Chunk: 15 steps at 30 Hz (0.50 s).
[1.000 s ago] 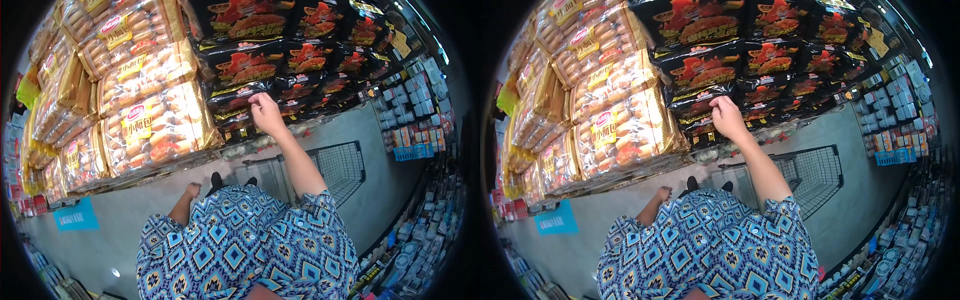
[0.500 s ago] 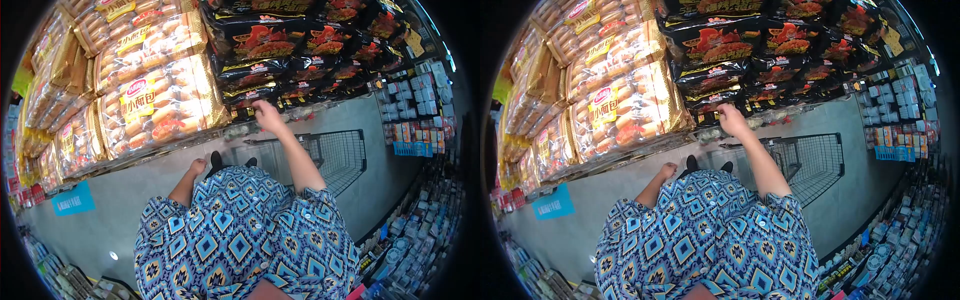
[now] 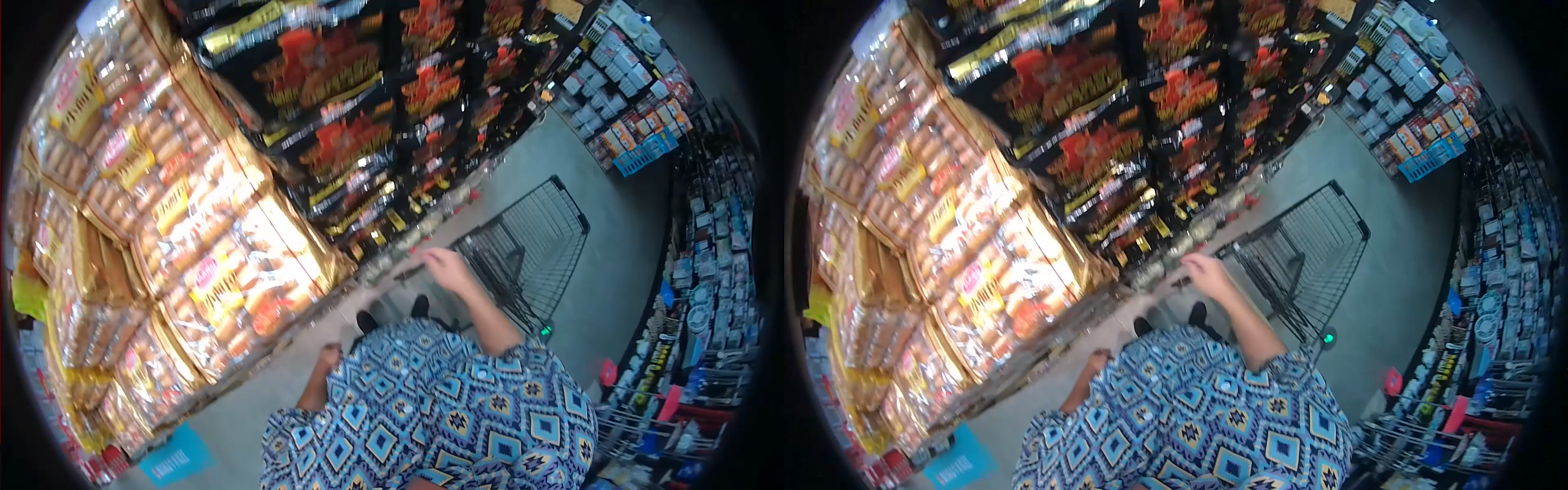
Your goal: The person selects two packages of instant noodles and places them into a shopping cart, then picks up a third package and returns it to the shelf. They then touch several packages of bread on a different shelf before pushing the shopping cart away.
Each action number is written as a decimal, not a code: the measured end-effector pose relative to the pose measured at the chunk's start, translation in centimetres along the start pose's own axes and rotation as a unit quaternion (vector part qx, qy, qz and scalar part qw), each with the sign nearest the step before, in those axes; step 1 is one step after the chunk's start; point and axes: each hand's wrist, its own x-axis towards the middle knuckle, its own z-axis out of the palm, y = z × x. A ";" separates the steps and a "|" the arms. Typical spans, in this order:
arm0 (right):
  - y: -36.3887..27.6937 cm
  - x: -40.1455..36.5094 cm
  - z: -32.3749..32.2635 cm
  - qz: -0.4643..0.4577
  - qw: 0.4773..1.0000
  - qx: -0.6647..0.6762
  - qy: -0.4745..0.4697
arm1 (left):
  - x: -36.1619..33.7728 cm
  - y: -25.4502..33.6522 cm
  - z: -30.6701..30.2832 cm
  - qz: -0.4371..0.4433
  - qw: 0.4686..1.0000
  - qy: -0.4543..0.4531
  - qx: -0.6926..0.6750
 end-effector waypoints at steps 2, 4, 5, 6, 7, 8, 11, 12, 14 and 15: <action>1.7 1.1 -4.1 -0.024 0.985 -0.032 0.169 | 2.3 -1.9 -0.7 0.043 0.997 -0.037 0.042; 4.9 1.4 -6.7 0.019 0.961 -0.092 0.262 | 5.8 -5.4 -1.8 0.145 0.978 -0.090 0.124; 5.5 0.9 -7.5 0.056 0.962 -0.100 0.249 | 6.5 -5.3 -2.4 0.149 0.968 -0.110 0.169; 7.1 0.1 -7.6 0.068 0.960 -0.146 0.230 | 6.3 -4.7 -2.7 0.145 0.966 -0.095 0.192; 6.9 -1.3 -7.5 0.075 0.959 -0.190 0.194 | 5.1 -3.5 -3.2 0.141 0.973 -0.089 0.161; 8.9 -2.3 -6.9 0.107 0.969 -0.160 0.153 | 4.0 -1.0 -2.9 0.045 0.988 -0.068 0.134; 9.4 -4.8 -5.3 0.319 0.946 -0.056 0.005 | 3.6 2.7 -4.0 -0.041 0.991 -0.042 0.123; 8.3 -5.2 -5.5 0.314 0.948 -0.055 0.010 | 3.3 3.5 -4.0 -0.039 0.989 -0.043 0.136; 6.9 -6.1 -4.5 0.211 0.976 -0.034 0.030 | 3.5 4.4 -4.5 -0.033 0.986 -0.036 0.157; 7.7 -6.3 -4.7 0.193 0.975 -0.110 -0.027 | 3.4 4.8 -4.4 -0.038 0.986 -0.032 0.157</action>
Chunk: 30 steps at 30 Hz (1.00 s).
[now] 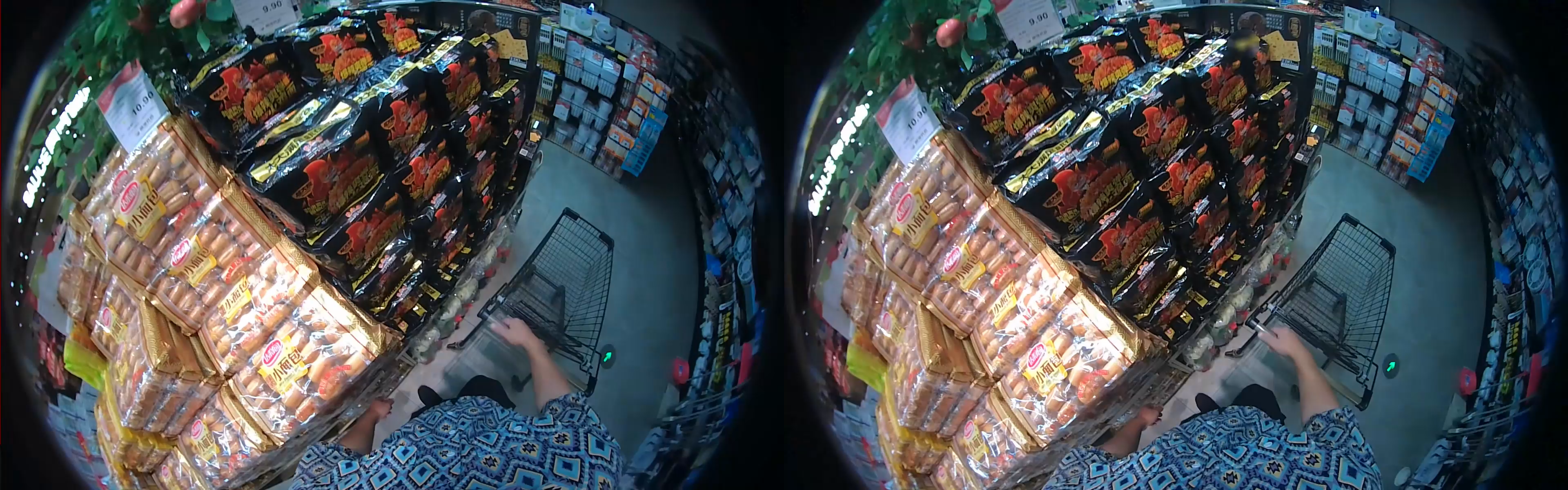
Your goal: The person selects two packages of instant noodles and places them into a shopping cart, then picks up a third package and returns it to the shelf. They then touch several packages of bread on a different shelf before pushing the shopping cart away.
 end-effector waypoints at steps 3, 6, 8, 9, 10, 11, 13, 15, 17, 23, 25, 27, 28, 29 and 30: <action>0.9 -1.0 1.4 -0.014 1.000 -0.001 0.017 | -1.2 1.4 0.5 0.012 1.000 0.009 -0.009; 0.9 -2.0 2.8 -0.013 1.000 -0.013 0.024 | -2.8 1.8 1.9 0.043 0.996 0.006 -0.073; 1.8 -2.2 4.0 -0.019 1.000 -0.003 0.020 | -4.2 1.2 3.4 0.031 0.995 0.015 -0.091; 2.1 -2.4 4.6 -0.024 1.000 -0.001 0.021 | -4.9 0.4 4.3 0.015 0.994 0.017 -0.108; 2.2 -2.6 5.2 -0.029 0.999 0.008 0.024 | -5.1 -0.5 5.2 0.015 0.994 0.015 -0.109; 2.3 -2.7 5.7 -0.035 0.999 0.017 0.029 | -5.4 -1.6 6.1 0.019 0.994 0.018 -0.110; 1.6 -3.4 6.3 -0.045 0.998 0.018 0.030 | -6.1 -3.9 7.9 -0.029 0.991 0.012 -0.133; 0.3 -6.0 5.4 -0.033 0.999 0.019 0.008 | -7.1 -5.8 9.5 -0.051 0.990 0.026 -0.132; -0.2 -7.4 5.1 -0.057 0.998 -0.013 -0.006 | -7.9 -7.0 11.2 -0.077 0.987 0.041 -0.134; 0.0 -10.2 7.5 -0.057 0.996 -0.050 -0.037 | -11.9 -9.4 15.0 -0.043 0.988 0.041 -0.144; 0.2 -11.0 8.5 -0.065 0.996 -0.043 -0.033 | -12.8 -9.5 15.6 -0.041 0.987 0.051 -0.144; 0.9 -11.6 9.6 -0.076 0.995 -0.042 -0.037 | -13.9 -10.2 16.0 -0.039 0.987 0.071 -0.138; 1.2 -11.8 10.3 -0.075 0.996 -0.035 -0.020 | -14.1 -10.7 16.3 -0.022 0.988 0.079 -0.135; 1.0 -12.0 11.3 -0.085 0.996 -0.034 -0.010 | -14.0 -11.5 16.5 -0.009 0.985 0.093 -0.144; 0.9 -12.5 12.1 -0.116 0.991 -0.059 -0.043 | -12.6 -13.3 16.4 0.005 0.989 0.087 -0.121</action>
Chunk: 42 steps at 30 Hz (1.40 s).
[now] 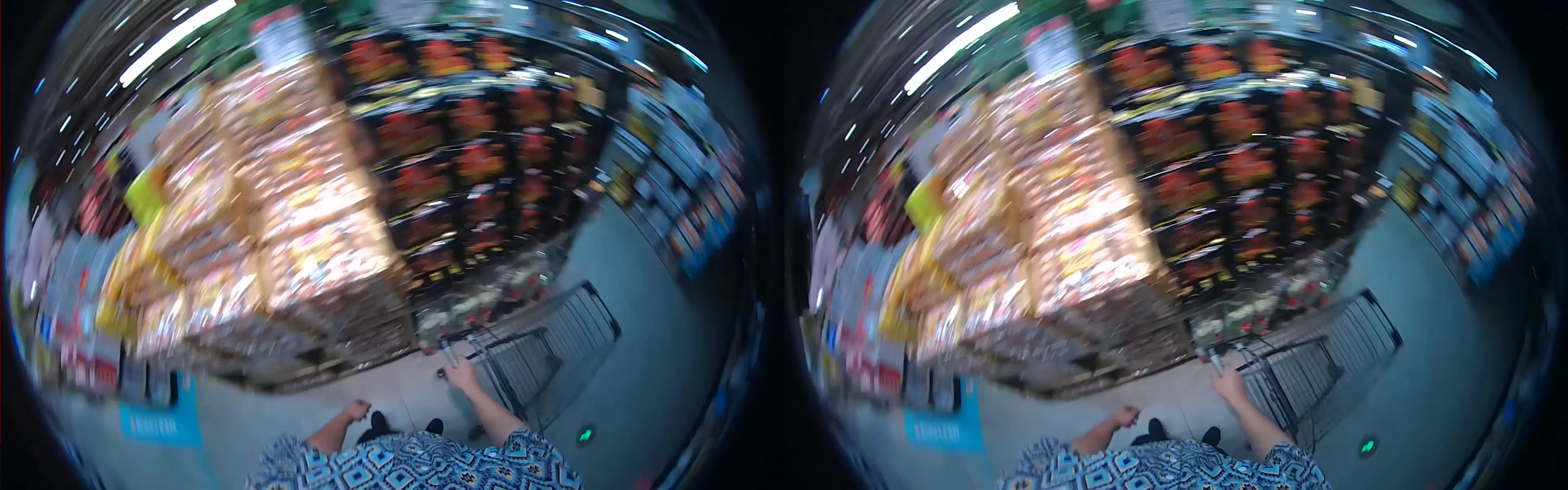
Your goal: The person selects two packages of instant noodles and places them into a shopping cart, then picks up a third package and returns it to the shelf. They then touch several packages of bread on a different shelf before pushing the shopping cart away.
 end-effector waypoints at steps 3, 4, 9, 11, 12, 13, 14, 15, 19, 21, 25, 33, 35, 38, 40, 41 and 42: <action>-1.9 -0.7 0.8 0.001 0.999 0.044 0.020 | -1.8 -1.8 -1.0 0.069 0.996 0.061 -0.023; -2.3 -1.3 1.4 -0.005 0.998 0.045 0.034 | -2.4 -2.8 -1.3 0.077 0.993 0.084 -0.028; -0.5 -0.2 6.7 -0.061 0.997 0.026 0.045 | -6.8 -9.3 -2.6 0.065 0.971 0.165 -0.158; -2.3 -1.2 7.5 -0.071 0.996 0.025 0.049 | -8.4 -14.4 -3.4 0.050 0.963 0.190 -0.183; 1.4 1.8 10.4 -0.017 0.997 0.068 0.023 | -8.5 -17.4 -3.6 0.017 0.974 0.159 -0.161; -2.9 -0.8 9.1 0.013 0.992 0.122 -0.005 | -8.8 -20.3 -4.2 -0.012 0.983 0.125 -0.135; 0.2 1.7 11.4 -0.044 0.997 0.054 0.038 | -9.7 -23.0 -4.5 -0.020 0.979 0.137 -0.151; 2.1 3.5 12.9 -0.038 0.996 0.073 0.035 | -10.8 -25.7 -4.7 -0.046 0.982 0.129 -0.127; 1.7 4.8 16.1 -0.136 0.984 0.058 0.103 | -14.4 -36.7 -6.0 -0.146 0.978 0.092 -0.119; -0.1 4.9 16.7 -0.070 0.986 0.147 0.042 | -16.7 -40.7 -7.2 -0.163 0.973 0.100 -0.130; -3.0 4.0 18.9 -0.081 0.991 0.083 0.068 | -19.9 -45.2 -8.9 -0.237 0.947 0.121 -0.178; -15.6 -3.3 21.7 0.039 0.993 0.110 0.020 | -15.1 -46.8 -10.9 -0.111 0.975 0.118 -0.149; -14.0 -1.8 23.7 -0.003 0.998 0.056 0.034 | -13.9 -45.3 -11.9 -0.141 0.954 0.134 -0.227; -14.3 -1.4 25.2 0.013 0.987 0.145 -0.063 | -12.2 -43.5 -13.5 -0.080 0.922 0.211 -0.313; -16.8 -2.1 26.1 0.132 0.944 0.247 -0.174 | -11.8 -42.8 -17.0 -0.047 0.941 0.179 -0.283; -15.4 -0.5 26.8 0.194 0.890 0.336 -0.242 | -11.2 -43.0 -18.2 -0.061 0.926 0.208 -0.310; -14.4 0.3 27.8 0.177 0.892 0.315 -0.273 | -9.8 -43.6 -19.2 -0.066 0.937 0.186 -0.287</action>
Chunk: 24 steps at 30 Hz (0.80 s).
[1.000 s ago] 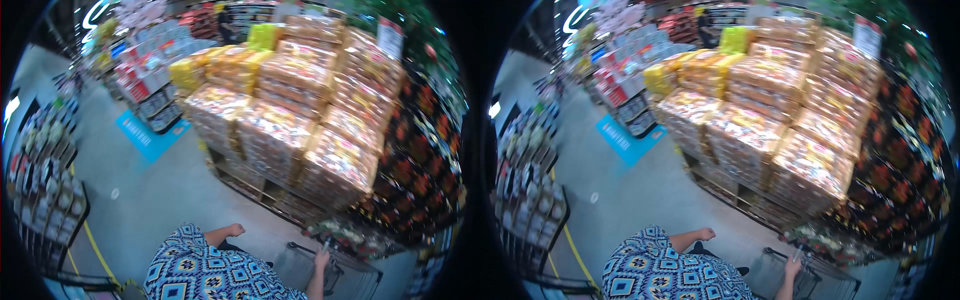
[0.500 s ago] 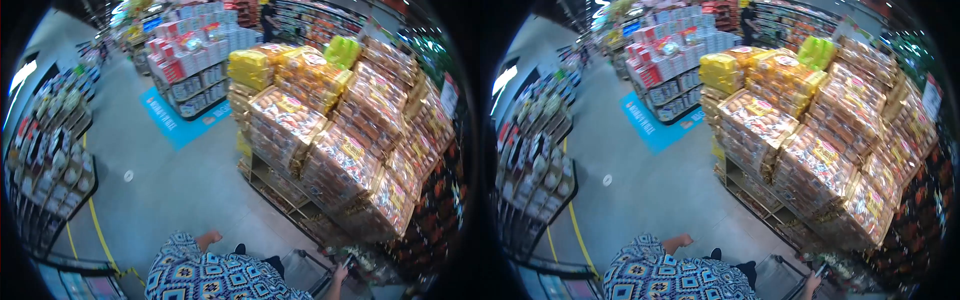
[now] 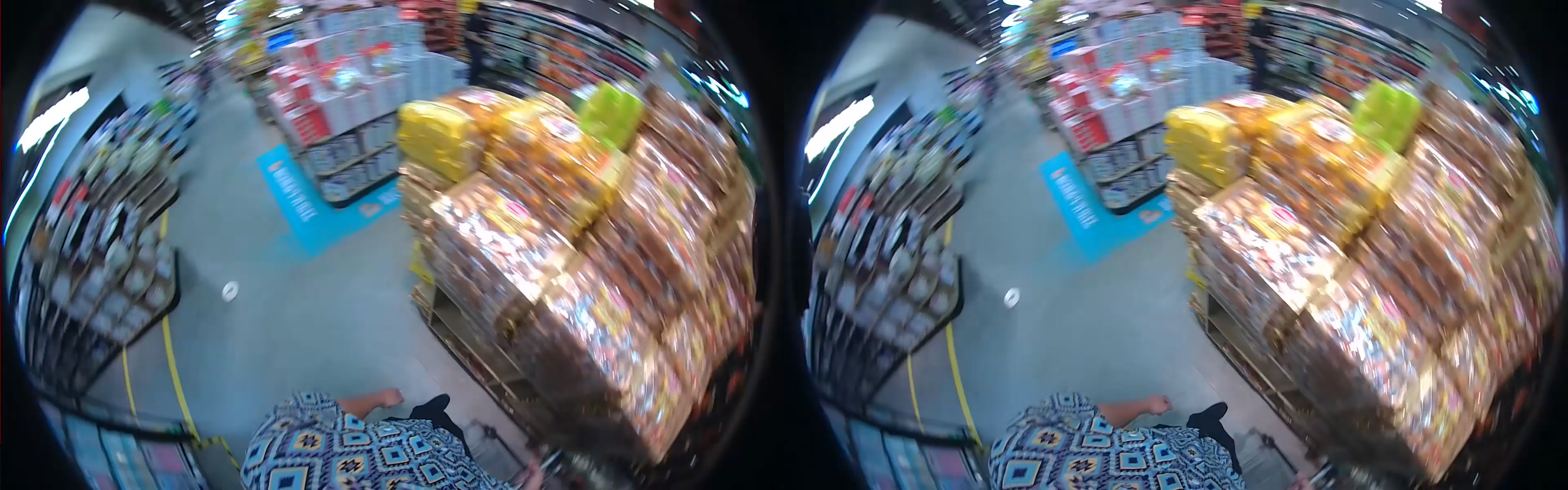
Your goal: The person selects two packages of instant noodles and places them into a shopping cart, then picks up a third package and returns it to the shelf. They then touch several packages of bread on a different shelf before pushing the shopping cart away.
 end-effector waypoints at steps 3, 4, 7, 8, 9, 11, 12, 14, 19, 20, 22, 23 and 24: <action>1.9 3.4 0.3 0.038 0.997 -0.061 0.001 | 3.8 -0.2 -2.7 -0.016 0.997 -0.004 0.072; 2.3 4.0 1.3 0.049 0.996 -0.073 0.011 | 5.0 0.3 -3.7 -0.013 0.991 0.003 0.135; 2.7 5.3 4.4 0.064 0.993 -0.089 0.038 | 6.4 3.3 -6.2 -0.015 0.987 0.043 0.156; 2.4 5.7 5.0 0.056 0.993 -0.097 0.039 | 6.8 4.4 -6.7 -0.016 0.987 0.043 0.154; 2.3 5.9 5.6 0.049 0.993 -0.104 0.040 | 7.2 5.7 -6.8 -0.001 0.986 0.058 0.158; 2.1 5.7 6.3 0.038 0.991 -0.120 0.047 | 7.6 8.5 -6.8 0.012 0.985 0.067 0.160; 2.2 5.4 6.5 0.033 0.990 -0.127 0.052 | 7.8 10.1 -7.0 -0.006 0.991 0.025 0.128; 1.5 5.4 7.6 0.017 0.989 -0.138 0.060 | 7.6 12.7 -6.7 -0.020 0.995 -0.017 0.098; 0.3 7.5 11.5 -0.031 0.984 -0.154 0.080 | 9.3 16.4 -8.1 0.071 0.984 -0.068 0.147; 0.3 7.7 12.2 -0.038 0.983 -0.158 0.086 | 10.0 16.5 -8.7 0.073 0.984 -0.072 0.149; 0.5 7.0 14.0 -0.048 0.980 -0.164 0.103 | 13.7 14.7 -9.7 0.190 0.940 -0.069 0.275; 1.1 6.2 15.0 -0.050 0.979 -0.163 0.116 | 14.7 14.1 -10.3 0.194 0.937 -0.081 0.281; 2.2 5.2 16.3 -0.052 0.977 -0.157 0.134 | 15.9 13.6 -11.0 0.077 0.971 -0.098 0.204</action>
